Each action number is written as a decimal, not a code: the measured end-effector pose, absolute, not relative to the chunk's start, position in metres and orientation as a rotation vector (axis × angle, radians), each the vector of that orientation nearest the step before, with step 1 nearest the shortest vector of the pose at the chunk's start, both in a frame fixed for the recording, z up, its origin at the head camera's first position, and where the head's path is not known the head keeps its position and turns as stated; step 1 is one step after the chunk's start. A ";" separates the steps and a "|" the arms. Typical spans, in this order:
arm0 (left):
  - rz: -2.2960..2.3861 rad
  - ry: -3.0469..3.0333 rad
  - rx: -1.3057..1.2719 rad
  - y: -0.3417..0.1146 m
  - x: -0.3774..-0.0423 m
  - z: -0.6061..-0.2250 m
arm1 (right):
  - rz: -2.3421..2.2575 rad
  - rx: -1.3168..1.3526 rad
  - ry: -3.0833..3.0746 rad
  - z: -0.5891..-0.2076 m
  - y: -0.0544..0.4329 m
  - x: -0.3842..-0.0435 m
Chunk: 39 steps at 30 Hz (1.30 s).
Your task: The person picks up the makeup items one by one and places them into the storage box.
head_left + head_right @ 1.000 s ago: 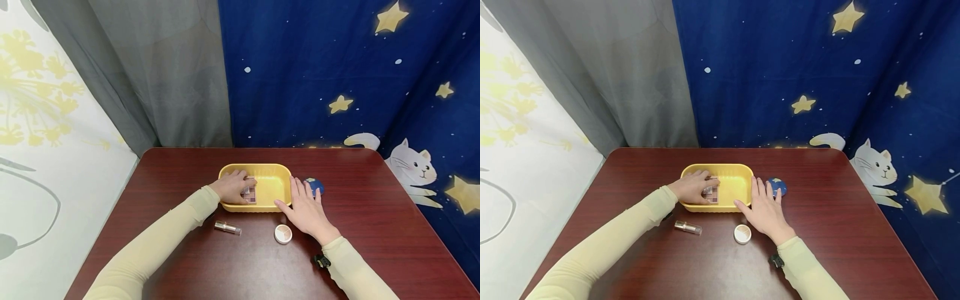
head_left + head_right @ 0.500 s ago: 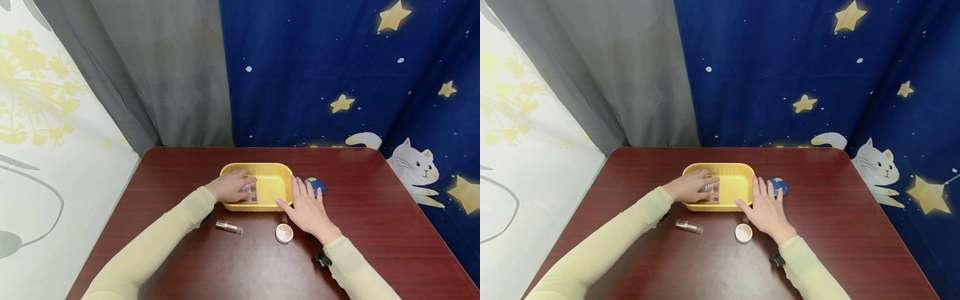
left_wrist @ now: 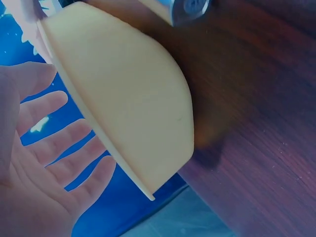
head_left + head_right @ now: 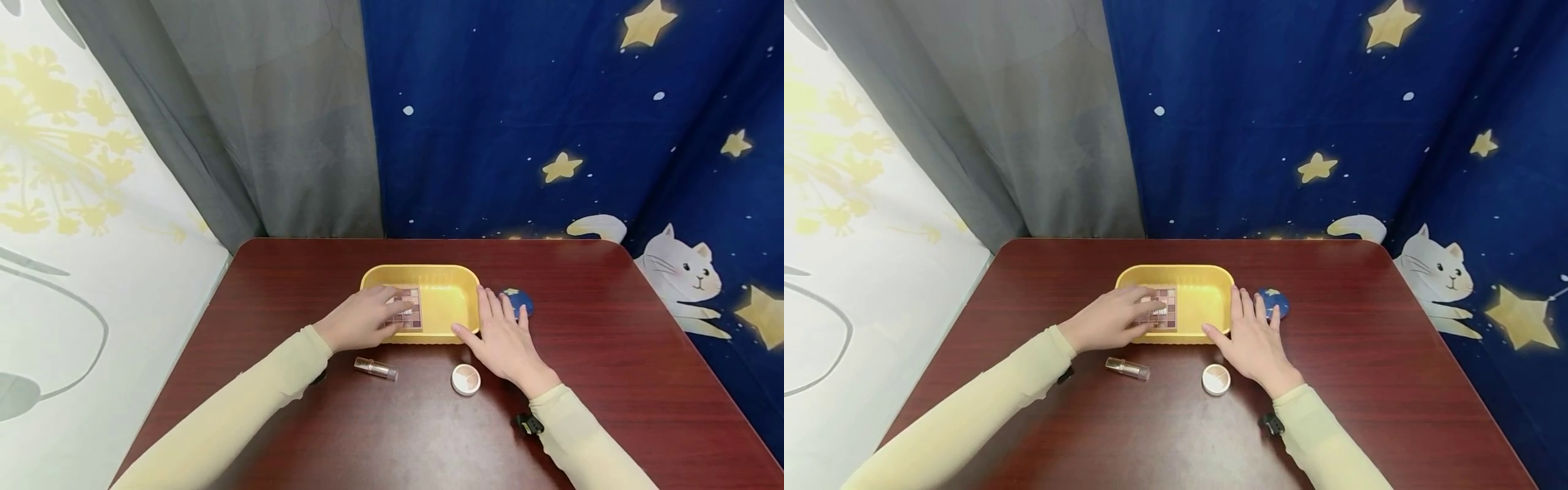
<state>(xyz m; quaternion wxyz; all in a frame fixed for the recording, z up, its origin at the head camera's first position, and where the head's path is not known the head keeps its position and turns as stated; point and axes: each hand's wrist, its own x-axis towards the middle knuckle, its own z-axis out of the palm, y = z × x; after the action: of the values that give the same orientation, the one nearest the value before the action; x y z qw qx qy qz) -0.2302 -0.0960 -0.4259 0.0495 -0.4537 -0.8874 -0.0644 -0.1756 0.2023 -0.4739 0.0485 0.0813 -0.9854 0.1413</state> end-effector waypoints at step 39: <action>-0.089 -2.467 -1.484 -0.129 -0.159 -0.447 | 0.440 0.258 -2.992 -0.474 0.201 -0.175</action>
<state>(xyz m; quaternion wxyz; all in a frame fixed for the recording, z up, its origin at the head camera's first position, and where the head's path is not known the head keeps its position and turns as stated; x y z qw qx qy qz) -0.1591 -0.1286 -0.4467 0.1303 -0.5107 -0.8493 -0.0307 -0.1747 0.2014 -0.4744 0.0530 0.0849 -0.9844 0.1446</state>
